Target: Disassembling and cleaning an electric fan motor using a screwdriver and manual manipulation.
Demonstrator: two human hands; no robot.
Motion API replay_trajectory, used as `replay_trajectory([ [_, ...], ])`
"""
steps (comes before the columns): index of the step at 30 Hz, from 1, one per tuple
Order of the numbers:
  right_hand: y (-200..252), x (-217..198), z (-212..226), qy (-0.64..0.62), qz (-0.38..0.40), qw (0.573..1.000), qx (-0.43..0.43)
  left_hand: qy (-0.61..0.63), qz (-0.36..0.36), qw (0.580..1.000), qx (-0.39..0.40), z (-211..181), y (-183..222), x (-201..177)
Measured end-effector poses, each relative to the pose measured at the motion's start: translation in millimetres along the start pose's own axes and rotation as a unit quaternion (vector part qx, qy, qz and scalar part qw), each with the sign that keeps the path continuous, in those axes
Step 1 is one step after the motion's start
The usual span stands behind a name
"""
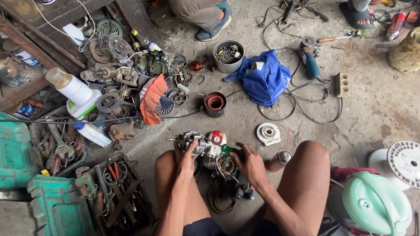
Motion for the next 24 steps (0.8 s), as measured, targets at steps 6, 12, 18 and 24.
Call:
replay_trajectory([
  [6, 2, -10, 6, -0.066, 0.016, 0.997, -0.043, 0.027, 0.059, 0.998, -0.019, 47, -44, -8],
  [12, 1, -29, 5, -0.035, 0.034, 0.987, -0.152, -0.211, 0.02, 0.976, -0.048, 16, -14, -21],
  [18, 12, -19, -5, 0.025, -0.014, 1.0, -0.012, -0.34, 0.067, 0.936, -0.059, 4, -5, 7],
  [24, 16, -23, 12, -0.03, 0.031, 0.999, 0.016, -0.334, 0.063, 0.939, -0.051, -21, 16, 28],
])
Point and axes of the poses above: each hand's wrist, its own y-axis away from the middle knuckle, its own x-axis out of the palm, z = x × y, the point moved 9 cm from there along -y, towards the middle knuckle, and after that the axes turned 15 degrees about z, right-handed, at the moved point
